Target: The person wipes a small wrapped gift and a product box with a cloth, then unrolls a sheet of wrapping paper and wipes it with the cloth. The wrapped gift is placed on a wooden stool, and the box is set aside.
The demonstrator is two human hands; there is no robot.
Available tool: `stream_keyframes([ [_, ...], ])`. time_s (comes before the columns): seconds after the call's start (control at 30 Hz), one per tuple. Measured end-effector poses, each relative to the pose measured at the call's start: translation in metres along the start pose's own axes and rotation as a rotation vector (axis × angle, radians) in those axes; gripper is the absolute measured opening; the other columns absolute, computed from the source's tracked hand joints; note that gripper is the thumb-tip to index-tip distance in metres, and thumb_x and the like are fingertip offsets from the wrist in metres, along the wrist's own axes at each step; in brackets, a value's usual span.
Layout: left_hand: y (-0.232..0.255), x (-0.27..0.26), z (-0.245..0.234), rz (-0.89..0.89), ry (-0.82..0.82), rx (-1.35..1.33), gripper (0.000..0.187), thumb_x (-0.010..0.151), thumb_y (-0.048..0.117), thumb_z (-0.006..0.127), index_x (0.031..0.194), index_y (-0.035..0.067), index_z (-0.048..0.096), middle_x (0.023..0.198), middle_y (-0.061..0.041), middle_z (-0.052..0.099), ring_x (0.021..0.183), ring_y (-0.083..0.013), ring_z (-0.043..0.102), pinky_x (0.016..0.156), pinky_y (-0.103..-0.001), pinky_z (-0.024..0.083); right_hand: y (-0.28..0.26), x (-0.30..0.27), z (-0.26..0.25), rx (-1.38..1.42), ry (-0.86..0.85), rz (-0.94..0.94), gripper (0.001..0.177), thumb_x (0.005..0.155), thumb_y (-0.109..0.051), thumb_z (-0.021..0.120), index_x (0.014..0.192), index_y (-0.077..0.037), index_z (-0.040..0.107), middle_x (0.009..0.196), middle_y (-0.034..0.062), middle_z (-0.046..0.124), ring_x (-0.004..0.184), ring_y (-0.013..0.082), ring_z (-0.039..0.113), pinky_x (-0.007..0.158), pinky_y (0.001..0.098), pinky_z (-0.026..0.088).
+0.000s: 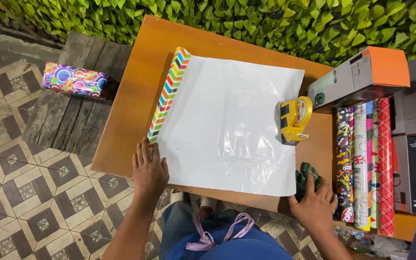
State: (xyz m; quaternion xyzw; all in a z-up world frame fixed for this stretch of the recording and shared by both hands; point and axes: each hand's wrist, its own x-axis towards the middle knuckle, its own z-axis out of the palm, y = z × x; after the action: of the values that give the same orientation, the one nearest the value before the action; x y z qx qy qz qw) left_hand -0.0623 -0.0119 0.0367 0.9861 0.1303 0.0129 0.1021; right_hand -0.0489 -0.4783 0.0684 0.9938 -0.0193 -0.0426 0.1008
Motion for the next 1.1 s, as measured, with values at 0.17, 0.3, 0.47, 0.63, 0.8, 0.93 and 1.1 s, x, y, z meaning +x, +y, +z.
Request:
stream_keyframes([
  [0.17, -0.029, 0.01, -0.002, -0.044, 0.056, 0.057, 0.053, 0.095, 0.027, 0.059, 0.142, 0.004, 0.053, 0.142, -0.023, 0.05, 0.128, -0.0336, 0.053, 0.105, -0.052, 0.042, 0.002, -0.017, 0.014, 0.051, -0.015, 0.077, 0.081, 0.087, -0.053, 0.061, 0.157, -0.016, 0.044, 0.138, 0.0235, 0.05, 0.123, 0.0404, 0.052, 0.097, 0.055, 0.048],
  [0.3, -0.051, 0.02, -0.008, -0.04, 0.079, 0.004, 0.043, 0.093, 0.023, 0.061, 0.134, 0.01, 0.059, 0.127, -0.019, 0.057, 0.115, -0.0352, 0.058, 0.091, -0.048, 0.048, 0.006, -0.01, 0.026, 0.199, 0.067, 0.088, 0.06, 0.093, -0.035, 0.062, 0.148, -0.011, 0.055, 0.125, 0.0218, 0.059, 0.112, 0.0408, 0.061, 0.091, 0.0517, 0.053],
  [0.47, -0.083, 0.024, -0.007, 0.094, 0.076, -0.069, 0.041, 0.096, 0.021, 0.06, 0.135, 0.01, 0.059, 0.123, -0.016, 0.058, 0.109, -0.0335, 0.059, 0.091, -0.045, 0.049, 0.016, 0.0, 0.007, 0.314, 0.046, 0.314, 0.034, 0.102, -0.026, 0.06, 0.12, 0.002, 0.066, 0.109, 0.0269, 0.066, 0.095, 0.0462, 0.067, 0.083, 0.0548, 0.054],
  [0.63, -0.108, 0.029, -0.004, 0.177, 0.105, -0.093, 0.046, 0.094, 0.024, 0.061, 0.135, 0.004, 0.056, 0.122, -0.018, 0.059, 0.107, -0.0342, 0.06, 0.089, -0.046, 0.049, 0.003, -0.001, -0.089, 0.387, 0.28, 0.432, 0.031, 0.114, -0.023, 0.061, 0.106, 0.006, 0.068, 0.086, 0.0223, 0.068, 0.077, 0.0352, 0.066, 0.068, 0.0496, 0.05],
  [0.8, -0.132, 0.027, -0.003, 0.176, 0.226, -0.108, 0.048, 0.095, 0.019, 0.06, 0.138, 0.0, 0.055, 0.124, -0.016, 0.06, 0.109, -0.0341, 0.059, 0.096, -0.045, 0.048, -0.1, -0.008, -0.151, 1.041, 0.325, 0.381, 0.016, 0.111, -0.017, 0.059, 0.12, -0.006, 0.066, 0.082, -0.0009, 0.063, 0.061, 0.0045, 0.056, 0.049, 0.0242, 0.042],
  [0.93, -0.142, 0.025, -0.001, 0.207, 0.129, -0.105, 0.041, 0.093, 0.015, 0.061, 0.132, 0.002, 0.057, 0.124, -0.015, 0.059, 0.112, -0.0328, 0.058, 0.099, -0.045, 0.046, -0.221, -0.002, -0.147, 0.722, 0.154, 0.131, 0.03, 0.103, -0.025, 0.059, 0.117, 0.002, 0.061, 0.088, 0.0202, 0.063, 0.074, 0.0339, 0.062, 0.067, 0.0447, 0.048],
  [1.1, -0.15, 0.021, 0.003, 0.389, 0.094, -0.04, 0.045, 0.081, 0.011, 0.062, 0.126, 0.006, 0.059, 0.129, -0.012, 0.058, 0.119, -0.0288, 0.054, 0.103, -0.046, 0.042, -0.331, -0.012, -0.114, 0.551, 0.026, -0.323, 0.049, 0.097, -0.033, 0.059, 0.139, -0.008, 0.055, 0.13, 0.0183, 0.054, 0.119, 0.037, 0.055, 0.096, 0.0493, 0.048],
])
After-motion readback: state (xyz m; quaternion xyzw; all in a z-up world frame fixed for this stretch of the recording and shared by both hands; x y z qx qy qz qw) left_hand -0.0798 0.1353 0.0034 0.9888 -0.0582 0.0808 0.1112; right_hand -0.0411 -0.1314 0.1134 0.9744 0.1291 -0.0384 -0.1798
